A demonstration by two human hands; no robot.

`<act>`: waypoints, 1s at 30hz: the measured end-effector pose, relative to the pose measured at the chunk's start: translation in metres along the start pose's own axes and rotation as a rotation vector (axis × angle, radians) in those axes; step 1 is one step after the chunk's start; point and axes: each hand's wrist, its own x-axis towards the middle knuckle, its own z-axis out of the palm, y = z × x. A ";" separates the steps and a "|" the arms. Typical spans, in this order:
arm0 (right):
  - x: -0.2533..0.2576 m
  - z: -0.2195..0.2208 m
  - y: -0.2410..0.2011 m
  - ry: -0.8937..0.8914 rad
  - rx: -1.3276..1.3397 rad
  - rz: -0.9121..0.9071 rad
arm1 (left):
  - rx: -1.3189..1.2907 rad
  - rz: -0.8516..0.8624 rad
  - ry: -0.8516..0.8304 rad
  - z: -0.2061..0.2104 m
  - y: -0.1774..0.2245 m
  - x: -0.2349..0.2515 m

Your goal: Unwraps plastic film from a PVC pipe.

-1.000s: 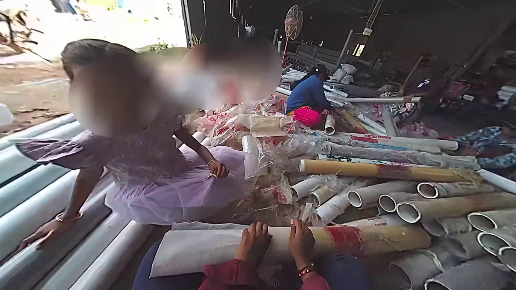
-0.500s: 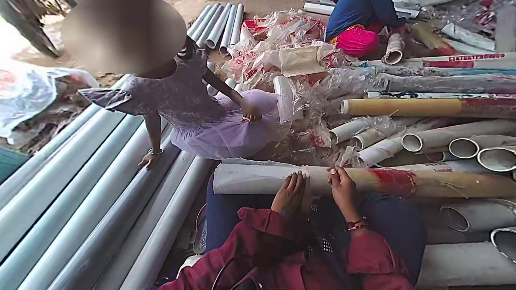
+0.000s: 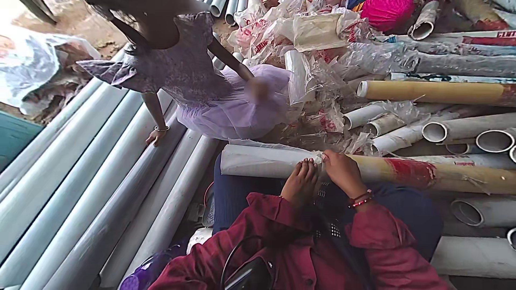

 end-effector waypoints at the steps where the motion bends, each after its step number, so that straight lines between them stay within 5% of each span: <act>1: 0.001 -0.001 -0.001 -0.004 -0.032 -0.003 | -0.005 0.001 -0.002 0.000 0.000 0.000; 18: 0.005 -0.026 -0.007 -0.235 -0.317 -0.129 | 0.041 0.020 0.055 0.006 -0.004 -0.003; 21: 0.007 -0.029 0.011 -0.309 -0.240 -0.167 | -0.163 -0.038 0.104 0.005 -0.002 -0.001; 23: 0.009 -0.022 0.030 -0.179 -0.006 -0.152 | -0.271 -0.128 0.085 -0.004 -0.001 0.008; 26: 0.014 -0.005 0.048 0.264 0.282 -0.044 | -0.412 -0.229 -0.268 -0.037 -0.010 0.040; 30: 0.032 0.023 0.059 0.608 0.249 0.055 | -0.419 -0.378 -0.823 -0.085 -0.014 0.089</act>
